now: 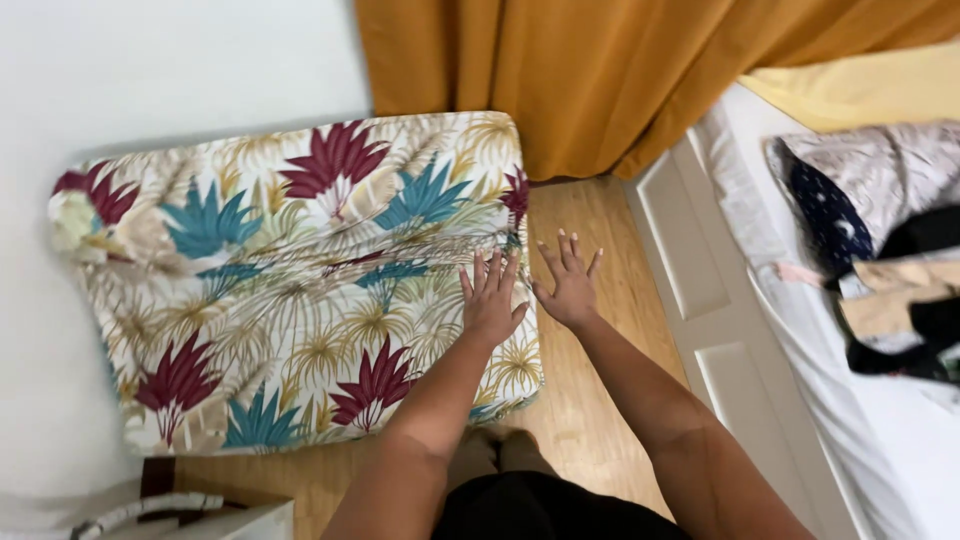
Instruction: The person retrieves a folded floral-patterned sheet from a white cabinet and unfolds it over a green patterned sofa. They spread the sheet across the seat and backrest, tucking the edges underneath the cushions to secure it in place.
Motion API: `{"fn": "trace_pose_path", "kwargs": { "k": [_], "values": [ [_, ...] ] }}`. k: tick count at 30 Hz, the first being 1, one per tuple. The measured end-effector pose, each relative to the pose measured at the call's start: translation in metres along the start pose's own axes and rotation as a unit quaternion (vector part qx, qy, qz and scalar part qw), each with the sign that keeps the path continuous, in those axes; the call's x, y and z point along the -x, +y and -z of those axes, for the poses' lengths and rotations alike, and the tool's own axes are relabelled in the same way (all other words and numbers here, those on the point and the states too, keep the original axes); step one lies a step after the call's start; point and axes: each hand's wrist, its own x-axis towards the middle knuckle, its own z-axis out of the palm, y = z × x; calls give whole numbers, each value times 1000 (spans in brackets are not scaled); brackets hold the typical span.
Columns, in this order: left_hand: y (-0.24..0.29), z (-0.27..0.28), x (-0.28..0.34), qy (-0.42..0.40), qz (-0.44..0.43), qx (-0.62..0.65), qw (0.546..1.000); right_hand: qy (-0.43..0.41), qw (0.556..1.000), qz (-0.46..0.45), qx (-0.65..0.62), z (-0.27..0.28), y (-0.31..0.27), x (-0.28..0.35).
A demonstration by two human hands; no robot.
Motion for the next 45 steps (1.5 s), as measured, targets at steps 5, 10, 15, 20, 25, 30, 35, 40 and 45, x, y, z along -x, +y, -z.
{"fn": "trace_pose_path", "kwargs": {
  "k": [5,10,15,20,25,30,35,40,45],
  "values": [
    [-5,-11,0,-21,-59,-12,998,29,997,-72,6,5,3,28],
    [2,-7,9,-67,-75,-11,995,52,991,-125,3,7,-4,51],
    [15,-9,4,-64,-128,-31,989,83,985,-151,-1,13,-3,71],
    [45,-15,8,-104,-155,-13,982,92,973,-212,16,29,17,103],
    [90,-26,4,-142,-182,-21,973,108,960,-255,41,55,53,139],
    [144,-41,9,-150,-216,-44,964,121,950,-280,67,85,92,182],
    [195,-68,20,-144,-233,-42,961,117,944,-295,86,111,131,221],
    [245,-84,26,-135,-249,-23,959,139,941,-298,80,138,159,250],
    [284,-93,33,-135,-274,-18,952,150,935,-311,86,150,181,271]
  ]
}}
